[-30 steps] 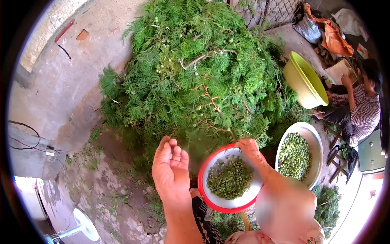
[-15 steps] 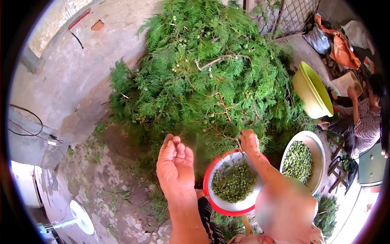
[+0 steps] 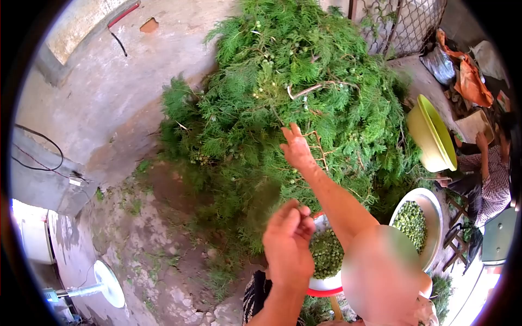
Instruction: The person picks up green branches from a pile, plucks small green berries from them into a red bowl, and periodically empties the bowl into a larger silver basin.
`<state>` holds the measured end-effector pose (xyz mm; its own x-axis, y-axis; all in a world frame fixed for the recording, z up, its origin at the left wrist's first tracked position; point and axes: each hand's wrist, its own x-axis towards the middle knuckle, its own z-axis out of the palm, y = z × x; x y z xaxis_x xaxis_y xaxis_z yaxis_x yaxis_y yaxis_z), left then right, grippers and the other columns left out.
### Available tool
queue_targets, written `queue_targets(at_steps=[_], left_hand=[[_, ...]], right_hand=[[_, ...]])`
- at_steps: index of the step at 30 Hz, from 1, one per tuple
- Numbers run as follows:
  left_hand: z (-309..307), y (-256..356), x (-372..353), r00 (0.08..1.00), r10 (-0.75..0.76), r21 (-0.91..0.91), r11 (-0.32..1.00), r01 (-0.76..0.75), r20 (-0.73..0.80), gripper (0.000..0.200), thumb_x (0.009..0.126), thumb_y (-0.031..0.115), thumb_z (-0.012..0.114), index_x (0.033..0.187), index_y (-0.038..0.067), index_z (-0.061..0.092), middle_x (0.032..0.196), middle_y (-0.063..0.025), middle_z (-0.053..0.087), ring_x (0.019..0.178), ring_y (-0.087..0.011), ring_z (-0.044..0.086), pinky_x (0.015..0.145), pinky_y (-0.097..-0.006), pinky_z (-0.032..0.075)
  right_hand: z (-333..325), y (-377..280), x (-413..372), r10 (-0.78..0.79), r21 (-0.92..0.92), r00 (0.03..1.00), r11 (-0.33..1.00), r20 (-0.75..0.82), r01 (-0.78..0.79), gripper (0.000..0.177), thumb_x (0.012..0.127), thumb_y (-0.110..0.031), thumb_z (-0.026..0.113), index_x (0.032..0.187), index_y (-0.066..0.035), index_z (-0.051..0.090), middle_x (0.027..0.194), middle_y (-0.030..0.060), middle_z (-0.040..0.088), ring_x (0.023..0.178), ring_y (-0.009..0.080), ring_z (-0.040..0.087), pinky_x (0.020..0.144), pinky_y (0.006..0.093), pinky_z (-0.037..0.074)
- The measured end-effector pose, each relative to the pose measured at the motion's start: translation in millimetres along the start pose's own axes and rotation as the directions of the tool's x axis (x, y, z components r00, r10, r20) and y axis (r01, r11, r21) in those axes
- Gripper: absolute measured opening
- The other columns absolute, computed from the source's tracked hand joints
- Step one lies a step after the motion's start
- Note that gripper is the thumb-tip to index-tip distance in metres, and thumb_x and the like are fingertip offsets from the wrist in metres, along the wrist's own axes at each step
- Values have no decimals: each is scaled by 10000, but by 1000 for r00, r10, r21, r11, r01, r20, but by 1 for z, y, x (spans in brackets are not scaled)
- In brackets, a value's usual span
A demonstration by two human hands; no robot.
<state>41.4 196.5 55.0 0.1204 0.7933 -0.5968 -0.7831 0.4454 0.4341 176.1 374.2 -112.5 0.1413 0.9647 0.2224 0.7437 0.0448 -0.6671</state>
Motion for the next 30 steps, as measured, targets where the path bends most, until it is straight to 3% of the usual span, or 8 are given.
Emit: queue_targets(at_steps=[4, 8, 10, 12, 16, 21, 26, 30], left_hand=[[0, 0, -10, 996, -83, 12, 996, 83, -27, 198, 863, 31, 533, 1055, -16, 527, 860, -105, 602, 718, -156, 562, 682, -279, 481], [-1, 1, -19, 992, -111, 66, 991, 115, -65, 195, 873, 16, 516, 1062, -24, 546, 861, -103, 613, 708, -160, 570, 673, -267, 489], [-2, 0, -23, 991, -120, 116, 985, 127, -64, 191, 884, 29, 511, 1065, -24, 546, 875, -93, 615, 726, -141, 567, 695, -258, 481], [-13, -10, -22, 986, -162, 121, 979, 166, -44, 192, 888, 37, 511, 1067, -23, 547, 890, -89, 616, 740, -131, 567, 711, -250, 477], [-13, -6, -20, 993, -121, 142, 983, 120, -3, 352, 840, 102, 591, 1186, 71, 538, 1000, -130, 627, 838, -206, 599, 787, -331, 476], [-5, 7, -21, 993, -111, 88, 990, 114, -30, 186, 886, 39, 518, 1059, -21, 550, 886, -87, 616, 740, -129, 567, 713, -248, 475], [-4, 6, -22, 996, -92, 99, 991, 94, -18, 207, 865, 34, 531, 1067, -10, 540, 857, -86, 626, 700, -130, 570, 682, -268, 469], [-1, -3, -23, 994, -109, 109, 988, 109, -6, 201, 863, 34, 534, 1060, -8, 543, 854, -82, 623, 702, -129, 563, 689, -266, 463]], right_hand=[[22, 2, 52, -36, 41, 998, 998, -58, 39, 610, 729, -107, 677, 1290, -119, 440, 1334, 279, 313, 1161, 417, 424, 943, 393, 419], [8, -27, 88, 309, 412, 893, 804, 327, -429, 754, 732, -201, 698, 1385, -161, 322, 1358, 253, 297, 1144, 345, 472, 882, 370, 472], [17, -17, 100, 238, 242, 935, 922, 264, -302, 757, 752, -223, 680, 1396, -141, 292, 1313, 240, 378, 812, 272, 624, 604, 296, 540], [22, -10, 107, 240, 325, 926, 885, 291, -332, 742, 770, -236, 661, 1395, -118, 280, 1263, 213, 459, 614, 260, 630, 537, 291, 537], [25, -10, 106, 303, 360, 923, 855, 236, -373, 618, 787, -121, 639, 1329, 11, 372, 1269, 146, 476, 984, 213, 549, 767, 300, 484], [-17, -24, 32, 338, 685, 926, 636, 167, -355, 571, 785, -112, 630, 1287, 52, 412, 1247, 165, 507, 1076, 226, 530, 922, 318, 412], [-27, 12, -58, 415, 512, 909, 770, 50, -380, 439, 775, -85, 630, 1182, 40, 525, 1156, 136, 524, 1007, 211, 563, 856, 290, 444], [-18, 22, -61, 280, 213, 955, 943, -96, -255, 324, 760, -58, 637, 1083, -54, 616, 1203, 166, 489, 1002, 259, 569, 831, 316, 464]])
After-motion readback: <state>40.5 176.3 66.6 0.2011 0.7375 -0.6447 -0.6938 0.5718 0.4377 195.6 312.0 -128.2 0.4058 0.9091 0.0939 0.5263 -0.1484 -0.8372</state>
